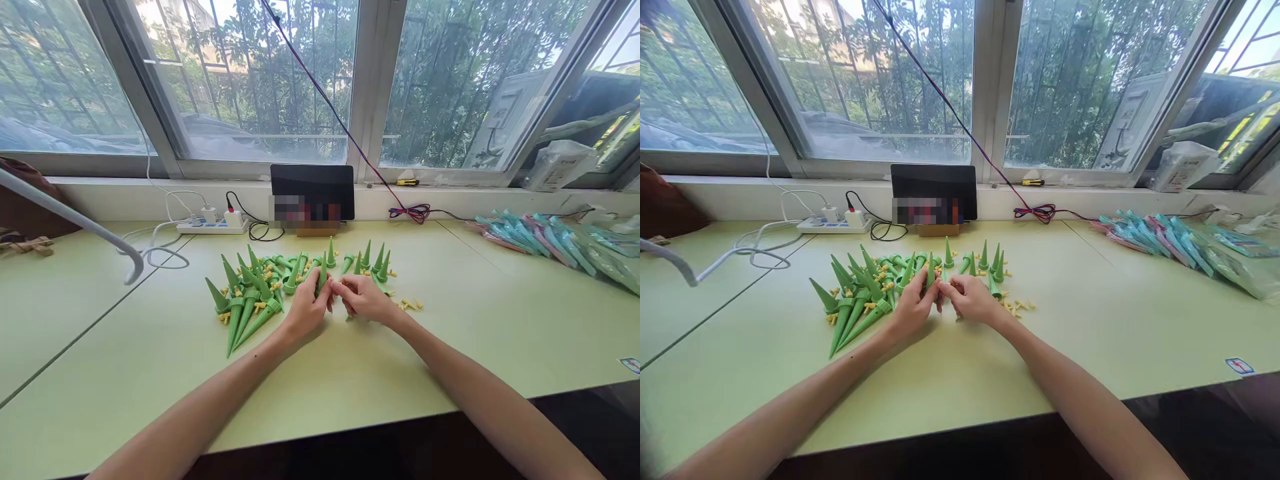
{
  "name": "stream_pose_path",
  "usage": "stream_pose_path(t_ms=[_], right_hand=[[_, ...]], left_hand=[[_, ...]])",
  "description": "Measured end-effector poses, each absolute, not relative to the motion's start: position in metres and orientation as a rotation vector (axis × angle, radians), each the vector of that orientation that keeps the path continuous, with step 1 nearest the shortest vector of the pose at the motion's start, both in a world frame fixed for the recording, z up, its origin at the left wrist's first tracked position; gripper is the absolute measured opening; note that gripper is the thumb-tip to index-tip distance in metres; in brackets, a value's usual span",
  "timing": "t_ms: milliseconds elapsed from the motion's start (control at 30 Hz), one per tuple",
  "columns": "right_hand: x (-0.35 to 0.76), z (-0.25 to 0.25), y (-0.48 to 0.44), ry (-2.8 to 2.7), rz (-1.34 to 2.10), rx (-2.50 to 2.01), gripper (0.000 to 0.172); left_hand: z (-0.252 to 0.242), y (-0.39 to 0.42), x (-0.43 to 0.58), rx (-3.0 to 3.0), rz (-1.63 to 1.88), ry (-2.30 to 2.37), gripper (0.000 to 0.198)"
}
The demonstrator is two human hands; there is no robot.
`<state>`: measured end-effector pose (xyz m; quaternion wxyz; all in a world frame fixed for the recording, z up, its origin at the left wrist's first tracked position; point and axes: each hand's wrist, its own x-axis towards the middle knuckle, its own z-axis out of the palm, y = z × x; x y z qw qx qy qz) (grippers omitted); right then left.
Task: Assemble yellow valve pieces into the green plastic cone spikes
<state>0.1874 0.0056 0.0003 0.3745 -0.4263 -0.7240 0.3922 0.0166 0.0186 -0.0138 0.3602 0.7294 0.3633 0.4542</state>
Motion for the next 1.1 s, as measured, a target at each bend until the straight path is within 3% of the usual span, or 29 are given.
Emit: stream_pose_path(t_ms=[233, 600, 1100], right_hand=[[0.1875, -0.0011, 0.0066, -1.830, 0.992, -1.092, 0.046], [0.1876, -0.0018, 0.0082, -1.804, 0.976, -1.080, 0.031], [0.1882, -0.0026, 0.0078, -1.837, 0.976, -1.100, 0.034]], left_hand=[[-0.0130, 0.0179, 0.0166, 1.860, 1.167, 0.935, 0.023], [-0.0108, 0.0161, 0.0177, 1.850, 1.164, 0.922, 0.024], [-0.0109, 0.0159, 0.0177, 1.869, 1.164, 0.928, 0.023]])
